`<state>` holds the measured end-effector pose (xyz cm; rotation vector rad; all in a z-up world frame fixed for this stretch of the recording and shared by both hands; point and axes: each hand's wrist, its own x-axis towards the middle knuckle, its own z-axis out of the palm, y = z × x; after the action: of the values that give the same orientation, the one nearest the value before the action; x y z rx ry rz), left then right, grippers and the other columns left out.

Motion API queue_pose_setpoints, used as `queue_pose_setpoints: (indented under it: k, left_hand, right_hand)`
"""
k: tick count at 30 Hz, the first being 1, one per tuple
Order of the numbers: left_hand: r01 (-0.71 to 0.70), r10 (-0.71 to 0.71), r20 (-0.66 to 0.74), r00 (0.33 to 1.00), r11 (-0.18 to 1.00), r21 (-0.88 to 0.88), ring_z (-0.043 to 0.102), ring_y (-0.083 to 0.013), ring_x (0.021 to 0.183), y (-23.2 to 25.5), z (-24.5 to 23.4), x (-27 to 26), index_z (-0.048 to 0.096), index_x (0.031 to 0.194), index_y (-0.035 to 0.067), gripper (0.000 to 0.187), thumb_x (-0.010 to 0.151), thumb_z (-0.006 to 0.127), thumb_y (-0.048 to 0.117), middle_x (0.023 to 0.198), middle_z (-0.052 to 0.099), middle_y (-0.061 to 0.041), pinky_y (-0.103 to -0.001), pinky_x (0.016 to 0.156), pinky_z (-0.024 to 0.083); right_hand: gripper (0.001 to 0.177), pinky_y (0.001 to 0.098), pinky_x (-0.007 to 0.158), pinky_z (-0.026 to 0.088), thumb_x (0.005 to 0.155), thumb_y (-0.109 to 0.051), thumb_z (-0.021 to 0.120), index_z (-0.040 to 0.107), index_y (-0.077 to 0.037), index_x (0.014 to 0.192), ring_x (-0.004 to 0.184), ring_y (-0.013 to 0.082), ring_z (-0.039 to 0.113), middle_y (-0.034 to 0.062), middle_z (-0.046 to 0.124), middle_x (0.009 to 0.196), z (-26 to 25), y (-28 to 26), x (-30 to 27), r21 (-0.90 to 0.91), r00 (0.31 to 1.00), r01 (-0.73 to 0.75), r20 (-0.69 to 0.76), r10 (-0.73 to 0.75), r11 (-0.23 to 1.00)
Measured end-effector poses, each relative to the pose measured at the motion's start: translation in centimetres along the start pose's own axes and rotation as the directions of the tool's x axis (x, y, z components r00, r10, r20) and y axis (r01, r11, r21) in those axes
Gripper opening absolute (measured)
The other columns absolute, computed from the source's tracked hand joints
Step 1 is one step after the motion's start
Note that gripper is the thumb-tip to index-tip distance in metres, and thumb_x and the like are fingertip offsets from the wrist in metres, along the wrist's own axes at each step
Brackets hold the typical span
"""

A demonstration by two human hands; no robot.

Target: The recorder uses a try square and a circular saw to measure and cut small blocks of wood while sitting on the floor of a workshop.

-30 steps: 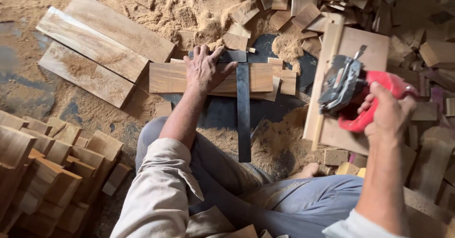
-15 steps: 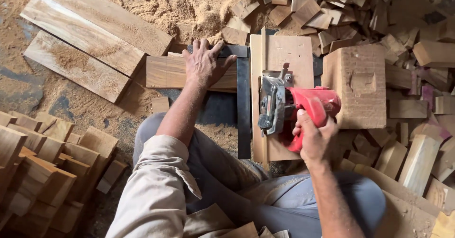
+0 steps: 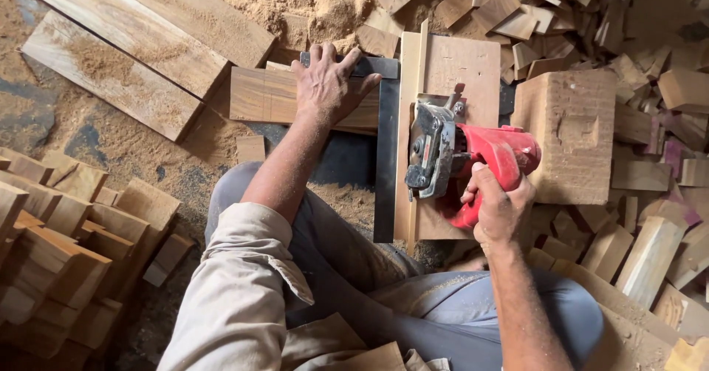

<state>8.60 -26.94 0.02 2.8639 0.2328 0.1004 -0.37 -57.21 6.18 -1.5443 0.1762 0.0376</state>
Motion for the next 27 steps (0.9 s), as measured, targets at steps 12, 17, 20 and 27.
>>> queue_pose_setpoints:
  k: [12, 17, 20, 27]
  left_hand:
    - [-0.004, 0.004, -0.012, 1.0, 1.0, -0.029, 0.048, -0.0315, 0.121, 0.0, -0.1, 0.0, 0.061, 0.137, 0.029, 0.069, 0.09, 0.052, 0.079, 0.123, 0.057, -0.014, -0.058, 0.088, 0.038]
    - [0.003, -0.003, 0.012, 1.0, 1.0, -0.014, 0.047, -0.0313, 0.122, -0.2, 0.3, 0.2, 0.06, 0.137, 0.03, 0.069, 0.091, 0.05, 0.08, 0.123, 0.057, -0.014, -0.058, 0.088, 0.038]
    - [-0.012, 0.012, -0.005, 1.0, 1.0, 0.005, 0.046, -0.0315, 0.123, -0.2, 0.2, 0.2, 0.06, 0.138, 0.029, 0.07, 0.092, 0.05, 0.08, 0.123, 0.057, -0.014, -0.059, 0.088, 0.037]
    - [0.004, -0.003, 0.035, 0.999, 1.0, -0.015, 0.046, -0.0314, 0.124, -0.1, -0.2, 0.3, 0.058, 0.14, 0.029, 0.071, 0.091, 0.049, 0.079, 0.126, 0.056, -0.014, -0.058, 0.089, 0.037]
  right_hand:
    - [0.007, 0.0287, 0.049, 0.05, 0.092, -0.007, 0.067, 0.066, -0.001, 0.09, 0.056, 0.0137, 0.056, 0.0049, 0.06, 0.07, -0.1, 0.3, 0.5, 0.002, 1.0, -0.019, -0.022, 0.019, 1.0]
    - [0.007, 0.0282, 0.049, 0.049, 0.091, -0.007, 0.065, 0.068, -0.001, 0.094, 0.055, 0.0133, 0.055, 0.0045, 0.06, 0.071, 0.3, -0.3, 0.5, 0.009, 0.999, -0.029, -0.014, 0.029, 1.0]
    - [0.008, 0.0283, 0.049, 0.049, 0.092, -0.007, 0.066, 0.067, 0.001, 0.093, 0.056, 0.0135, 0.055, 0.0051, 0.059, 0.071, 0.3, -0.3, 0.7, -0.011, 0.999, -0.03, -0.016, 0.03, 0.999]
    - [0.008, 0.0284, 0.049, 0.049, 0.092, -0.006, 0.066, 0.067, 0.001, 0.095, 0.056, 0.0136, 0.056, 0.0051, 0.059, 0.072, 0.3, 0.0, 1.1, -0.001, 1.0, 0.0, -0.004, 0.0, 1.0]
